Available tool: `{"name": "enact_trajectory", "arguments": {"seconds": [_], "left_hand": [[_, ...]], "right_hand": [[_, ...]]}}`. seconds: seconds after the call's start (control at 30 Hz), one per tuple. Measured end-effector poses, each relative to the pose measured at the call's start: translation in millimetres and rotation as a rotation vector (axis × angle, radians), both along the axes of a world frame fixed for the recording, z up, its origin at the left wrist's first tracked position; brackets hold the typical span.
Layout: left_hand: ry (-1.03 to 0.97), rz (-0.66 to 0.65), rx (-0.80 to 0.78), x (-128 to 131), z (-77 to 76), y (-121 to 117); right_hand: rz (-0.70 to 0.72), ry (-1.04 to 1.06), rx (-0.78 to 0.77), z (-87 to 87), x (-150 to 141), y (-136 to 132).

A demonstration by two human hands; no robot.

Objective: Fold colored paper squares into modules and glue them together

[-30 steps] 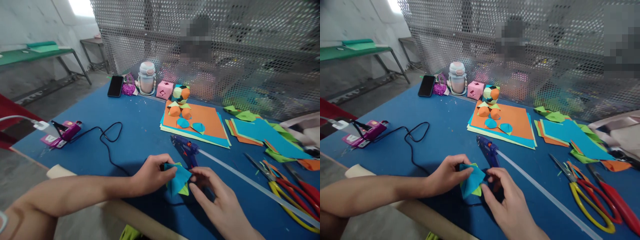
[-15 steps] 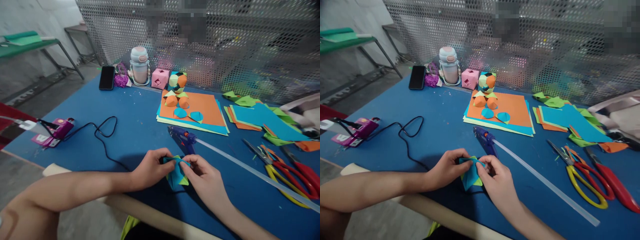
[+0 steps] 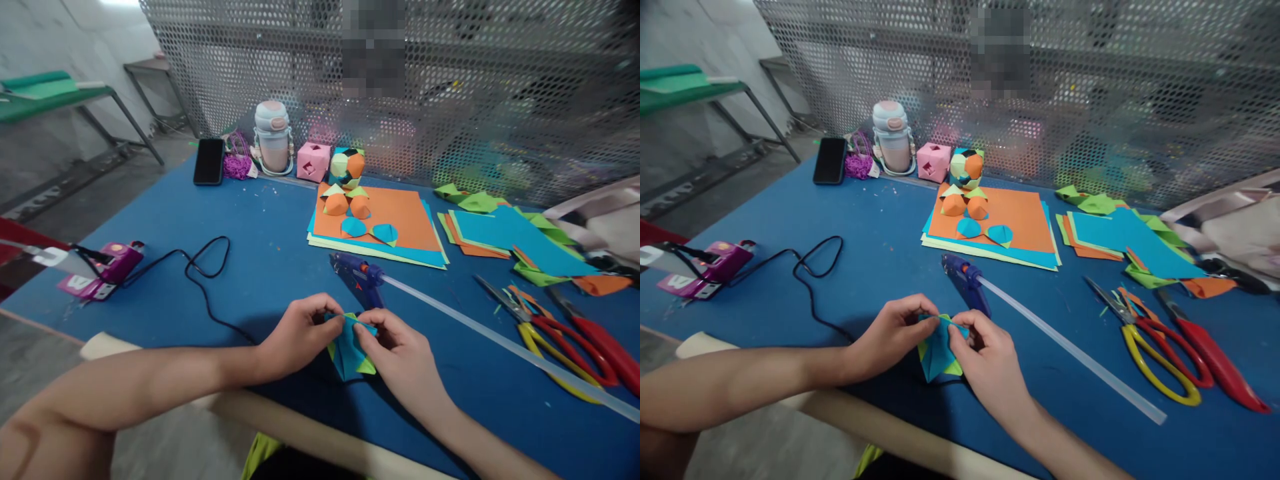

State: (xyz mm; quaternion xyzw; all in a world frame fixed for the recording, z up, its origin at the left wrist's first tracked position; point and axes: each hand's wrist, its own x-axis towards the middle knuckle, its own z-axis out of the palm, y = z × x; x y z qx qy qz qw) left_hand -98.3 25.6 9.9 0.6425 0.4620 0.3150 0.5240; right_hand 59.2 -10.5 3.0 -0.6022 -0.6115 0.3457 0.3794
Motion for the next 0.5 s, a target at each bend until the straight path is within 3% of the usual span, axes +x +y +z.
{"name": "enact_trajectory", "arguments": {"seconds": [0.2,0.5], "left_hand": [[-0.036,-0.006,-0.054,-1.4,0.6,1.3],[-0.097,-0.049,-0.103,-4.8,1.8,3.0]], "right_hand": [[0.033,-0.002,0.030,-1.1,0.2,-2.3],[0.125,-0.068,0.350,1.7,-0.8,-2.6]]}}
